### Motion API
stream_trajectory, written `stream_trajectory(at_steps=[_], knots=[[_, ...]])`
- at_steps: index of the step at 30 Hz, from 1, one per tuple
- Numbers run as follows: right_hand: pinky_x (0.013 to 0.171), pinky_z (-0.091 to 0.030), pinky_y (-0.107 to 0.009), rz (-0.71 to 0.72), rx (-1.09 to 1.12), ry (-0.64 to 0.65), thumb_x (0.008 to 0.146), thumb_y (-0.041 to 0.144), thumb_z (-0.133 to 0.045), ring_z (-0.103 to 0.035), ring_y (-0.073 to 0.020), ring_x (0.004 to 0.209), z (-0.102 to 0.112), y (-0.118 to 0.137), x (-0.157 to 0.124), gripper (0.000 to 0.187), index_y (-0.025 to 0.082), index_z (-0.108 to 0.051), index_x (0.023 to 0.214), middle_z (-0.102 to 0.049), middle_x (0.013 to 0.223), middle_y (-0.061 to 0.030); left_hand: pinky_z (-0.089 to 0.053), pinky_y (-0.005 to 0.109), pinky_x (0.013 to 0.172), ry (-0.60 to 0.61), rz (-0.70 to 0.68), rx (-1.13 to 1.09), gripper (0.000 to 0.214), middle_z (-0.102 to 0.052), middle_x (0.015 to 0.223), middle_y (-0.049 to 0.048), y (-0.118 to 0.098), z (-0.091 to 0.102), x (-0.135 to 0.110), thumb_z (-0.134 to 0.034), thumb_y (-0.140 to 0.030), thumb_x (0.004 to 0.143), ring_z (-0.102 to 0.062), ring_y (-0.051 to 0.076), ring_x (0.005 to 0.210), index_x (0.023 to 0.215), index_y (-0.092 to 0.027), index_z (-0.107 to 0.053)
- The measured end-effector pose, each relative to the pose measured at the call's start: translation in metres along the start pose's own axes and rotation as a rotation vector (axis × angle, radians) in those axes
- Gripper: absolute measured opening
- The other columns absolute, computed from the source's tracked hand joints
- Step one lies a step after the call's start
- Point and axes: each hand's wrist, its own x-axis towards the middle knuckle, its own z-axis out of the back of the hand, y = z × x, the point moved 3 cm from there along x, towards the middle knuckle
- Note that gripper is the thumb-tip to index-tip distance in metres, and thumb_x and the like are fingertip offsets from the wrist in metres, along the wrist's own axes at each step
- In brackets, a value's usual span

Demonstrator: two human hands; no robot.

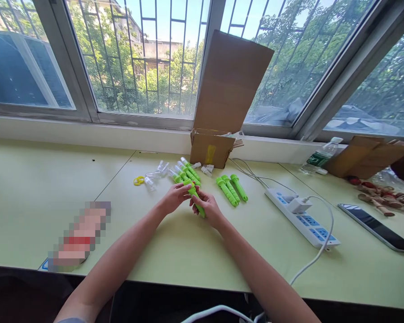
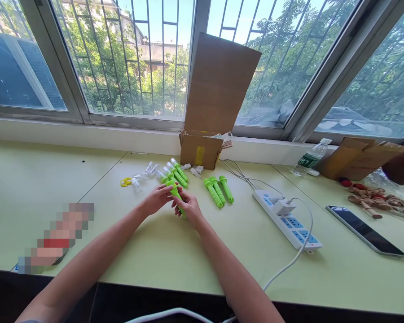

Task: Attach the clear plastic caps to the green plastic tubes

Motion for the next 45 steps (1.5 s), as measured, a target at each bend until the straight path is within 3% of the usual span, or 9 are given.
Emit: stream_trajectory(at_steps=[3, 10, 15, 19, 24, 34, 38, 42, 45], knots=[[0.045, -0.040, -0.023, -0.029, 0.034, 0.037, 0.072, 0.051, -0.061, -0.050, -0.0088, 0.049, -0.002, -0.001, -0.001, 0.035, 0.017, -0.059, 0.081, -0.059, 0.069, -0.0009, -0.048, 0.030, 0.063, -0.002, 0.017, -0.001, 0.037, -0.064, 0.103, 0.0141, -0.001, 0.000, 0.000, -0.063, -0.034, 0.077, -0.062, 0.016, 0.069, 0.106, -0.012, -0.060], [0.037, -0.028, -0.020, -0.128, 0.189, 0.027, 0.071, 0.047, -0.062, -0.039, -0.0066, 0.040, 0.001, -0.005, 0.001, 0.031, 0.018, -0.052, 0.077, -0.051, 0.056, 0.0023, -0.043, 0.034, 0.089, -0.008, 0.014, -0.064, 0.034, -0.065, 0.105, 0.0137, -0.001, -0.002, 0.000, -0.063, -0.029, 0.077, -0.061, 0.021, 0.097, 0.107, -0.012, -0.061], [0.030, -0.025, -0.019, -0.097, 0.101, -0.023, 0.070, 0.051, -0.062, -0.039, -0.0062, 0.037, -0.002, -0.004, 0.001, 0.035, 0.018, -0.051, 0.079, -0.055, 0.060, 0.0013, -0.047, 0.033, 0.078, -0.010, 0.010, -0.066, 0.033, -0.064, 0.106, 0.0138, 0.001, -0.001, 0.002, -0.060, -0.029, 0.080, -0.062, 0.020, 0.089, 0.108, -0.013, -0.061], [0.031, -0.036, -0.021, 0.025, -0.047, -0.139, 0.065, 0.050, -0.068, -0.043, -0.0084, 0.039, -0.001, -0.004, 0.003, 0.038, 0.019, -0.052, 0.078, -0.048, 0.054, 0.0047, -0.047, 0.033, 0.077, -0.034, -0.014, -0.063, 0.032, -0.064, 0.105, 0.0140, -0.002, 0.000, 0.002, -0.060, -0.029, 0.079, -0.062, 0.021, 0.090, 0.106, -0.012, -0.061], [0.043, -0.043, -0.024, 0.076, -0.118, -0.082, 0.072, 0.054, -0.060, -0.048, -0.0093, 0.047, 0.001, -0.002, 0.005, 0.036, 0.018, -0.054, 0.071, -0.053, 0.062, 0.0008, -0.048, 0.033, 0.070, -0.006, -0.014, -0.046, 0.033, -0.063, 0.108, 0.0133, -0.002, -0.002, 0.001, -0.062, -0.031, 0.078, -0.062, 0.018, 0.076, 0.106, -0.014, -0.061], [0.032, -0.025, -0.019, -0.110, 0.111, -0.011, 0.074, 0.054, -0.057, -0.038, -0.0057, 0.038, -0.006, -0.004, -0.001, 0.036, 0.019, -0.048, 0.075, -0.048, 0.056, 0.0044, -0.044, 0.033, 0.083, -0.015, 0.014, -0.078, 0.033, -0.065, 0.105, 0.0119, 0.000, 0.000, 0.000, -0.062, -0.028, 0.078, -0.061, 0.021, 0.096, 0.108, -0.015, -0.061], [0.029, -0.022, -0.016, -0.085, 0.080, -0.054, 0.067, 0.046, -0.068, -0.035, -0.0051, 0.036, -0.009, -0.002, -0.003, 0.037, 0.021, -0.047, 0.084, -0.045, 0.053, 0.0081, -0.045, 0.033, 0.083, -0.035, 0.020, -0.095, 0.032, -0.065, 0.108, 0.0121, 0.000, 0.002, 0.001, -0.061, -0.028, 0.078, -0.061, 0.022, 0.097, 0.107, -0.014, -0.062], [0.029, -0.031, -0.018, -0.015, 0.014, -0.100, 0.067, 0.048, -0.067, -0.041, -0.0077, 0.039, -0.008, 0.000, -0.001, 0.035, 0.020, -0.049, 0.079, -0.045, 0.052, 0.0071, -0.047, 0.034, 0.080, -0.043, 0.010, -0.105, 0.029, -0.064, 0.109, 0.0126, -0.001, 0.003, 0.002, -0.060, -0.028, 0.079, -0.061, 0.022, 0.097, 0.105, -0.014, -0.062], [0.040, -0.042, -0.022, 0.009, 0.018, -0.092, 0.069, 0.049, -0.065, -0.050, -0.0093, 0.048, -0.006, 0.000, 0.001, 0.033, 0.019, -0.052, 0.076, -0.053, 0.061, 0.0029, -0.048, 0.033, 0.077, -0.030, 0.002, -0.097, 0.030, -0.062, 0.113, 0.0127, -0.002, 0.002, 0.002, -0.060, -0.027, 0.079, -0.062, 0.023, 0.095, 0.106, -0.015, -0.061]])
